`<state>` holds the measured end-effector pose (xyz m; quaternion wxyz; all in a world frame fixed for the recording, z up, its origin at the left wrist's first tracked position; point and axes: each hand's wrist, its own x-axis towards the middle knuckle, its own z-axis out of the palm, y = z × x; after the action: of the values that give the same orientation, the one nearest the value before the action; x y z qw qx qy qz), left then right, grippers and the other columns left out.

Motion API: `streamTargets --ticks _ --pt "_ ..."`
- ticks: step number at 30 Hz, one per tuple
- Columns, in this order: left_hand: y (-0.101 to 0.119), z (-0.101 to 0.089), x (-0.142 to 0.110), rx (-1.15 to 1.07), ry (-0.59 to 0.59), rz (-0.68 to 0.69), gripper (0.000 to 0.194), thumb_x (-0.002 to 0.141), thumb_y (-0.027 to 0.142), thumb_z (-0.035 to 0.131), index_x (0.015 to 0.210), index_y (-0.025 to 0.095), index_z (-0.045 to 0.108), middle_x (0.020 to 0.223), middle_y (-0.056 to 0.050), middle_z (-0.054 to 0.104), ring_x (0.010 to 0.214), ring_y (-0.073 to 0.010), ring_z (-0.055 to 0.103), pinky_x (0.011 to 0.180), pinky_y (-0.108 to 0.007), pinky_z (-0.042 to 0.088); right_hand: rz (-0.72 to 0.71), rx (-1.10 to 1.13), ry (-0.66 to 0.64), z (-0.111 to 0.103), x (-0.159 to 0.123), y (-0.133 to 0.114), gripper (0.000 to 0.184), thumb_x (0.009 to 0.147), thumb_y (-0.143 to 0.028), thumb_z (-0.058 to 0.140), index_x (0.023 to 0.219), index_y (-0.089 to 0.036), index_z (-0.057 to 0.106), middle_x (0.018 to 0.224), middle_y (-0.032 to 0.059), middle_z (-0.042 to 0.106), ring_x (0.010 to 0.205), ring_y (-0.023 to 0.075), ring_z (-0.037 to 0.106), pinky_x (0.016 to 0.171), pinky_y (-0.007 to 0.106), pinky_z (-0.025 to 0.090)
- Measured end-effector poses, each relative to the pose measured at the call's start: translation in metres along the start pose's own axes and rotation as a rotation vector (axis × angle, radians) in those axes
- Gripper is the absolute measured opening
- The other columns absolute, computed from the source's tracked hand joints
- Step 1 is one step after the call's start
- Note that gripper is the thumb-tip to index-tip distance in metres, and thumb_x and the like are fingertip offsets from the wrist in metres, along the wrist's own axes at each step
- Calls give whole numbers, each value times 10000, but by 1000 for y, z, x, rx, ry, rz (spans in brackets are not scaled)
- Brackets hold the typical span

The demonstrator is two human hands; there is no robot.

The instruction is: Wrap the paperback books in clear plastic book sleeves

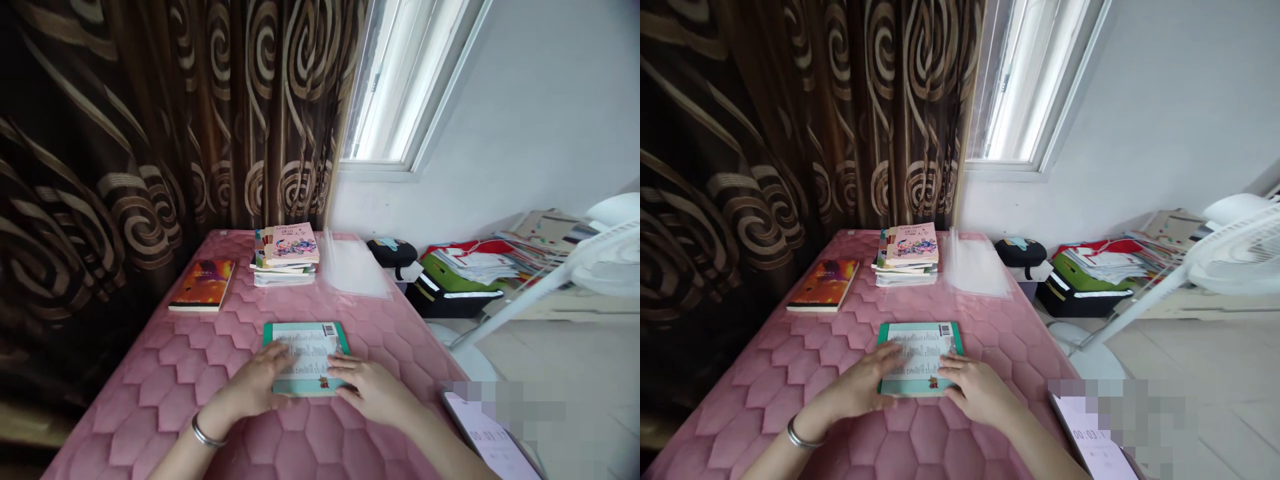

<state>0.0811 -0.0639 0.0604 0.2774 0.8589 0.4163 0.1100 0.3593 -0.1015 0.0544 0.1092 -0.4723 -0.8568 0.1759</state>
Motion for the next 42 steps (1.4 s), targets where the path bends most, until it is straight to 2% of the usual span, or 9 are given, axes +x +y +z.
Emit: streamTargets --ticks 2,4,13,17,21,30,35,39,42 --pt "4 3 -8 36 -34 5 689 669 194 724 1324 282 527 1503 -79 406 1407 -292 315 1137 -470 311 0 -17 16 1 0 -1 363 874 -260 548 1223 -247 647 1354 69 566 1283 226 502 1064 414 431" --pt "3 3 -12 57 -13 -9 659 697 148 676 1324 284 527 1495 -72 421 1402 -273 329 1137 -461 318 -1 -18 29 1 0 -1 362 861 -266 566 1212 -253 653 1349 64 571 1273 229 512 1056 414 440" --pt "0 -8 -12 107 65 47 457 745 138 625 1184 266 629 1387 -63 545 1328 -265 439 1108 -444 369 -2 -54 -13 -2 1 -1 366 843 -266 593 1202 -236 660 1338 63 582 1273 229 512 1062 405 437" --pt "1 -9 -12 110 9 65 468 735 146 630 1186 270 629 1390 -53 543 1336 -270 429 1108 -440 370 -8 -56 -15 -3 1 0 352 850 -265 591 1193 -244 665 1323 55 596 1268 227 517 1063 406 435" --pt "2 -9 -13 108 25 80 459 738 126 602 1170 278 637 1358 -42 570 1301 -251 470 1097 -417 387 -29 -44 2 -3 1 1 327 854 -262 581 1167 -265 677 1292 47 621 1233 224 552 1052 407 444" --pt "0 -8 -16 75 27 164 234 869 246 520 1052 244 664 1225 -59 651 1187 -228 575 1027 -352 455 -53 -18 24 -7 1 1 360 843 -297 595 1195 -260 661 1246 41 657 1210 235 570 1023 397 466" --pt "-3 -8 -14 17 102 80 254 938 338 429 985 251 663 980 -56 718 945 -203 674 886 -306 511 -61 -38 41 -5 2 1 300 905 -310 532 1164 -254 673 1218 40 674 1180 231 590 999 376 472" --pt "-8 -13 -8 -111 245 21 241 919 409 473 986 254 646 967 -42 726 907 -197 677 833 -289 512 -30 -83 116 -8 4 1 323 980 -301 384 1050 -262 697 1007 28 743 927 194 693 782 288 522" --pt "-18 -12 -1 -289 406 -32 278 865 457 539 1019 242 624 1000 -40 727 921 -201 672 825 -291 513 45 -200 203 -15 11 2 368 993 -319 341 954 -242 699 840 41 738 743 192 691 629 268 484"
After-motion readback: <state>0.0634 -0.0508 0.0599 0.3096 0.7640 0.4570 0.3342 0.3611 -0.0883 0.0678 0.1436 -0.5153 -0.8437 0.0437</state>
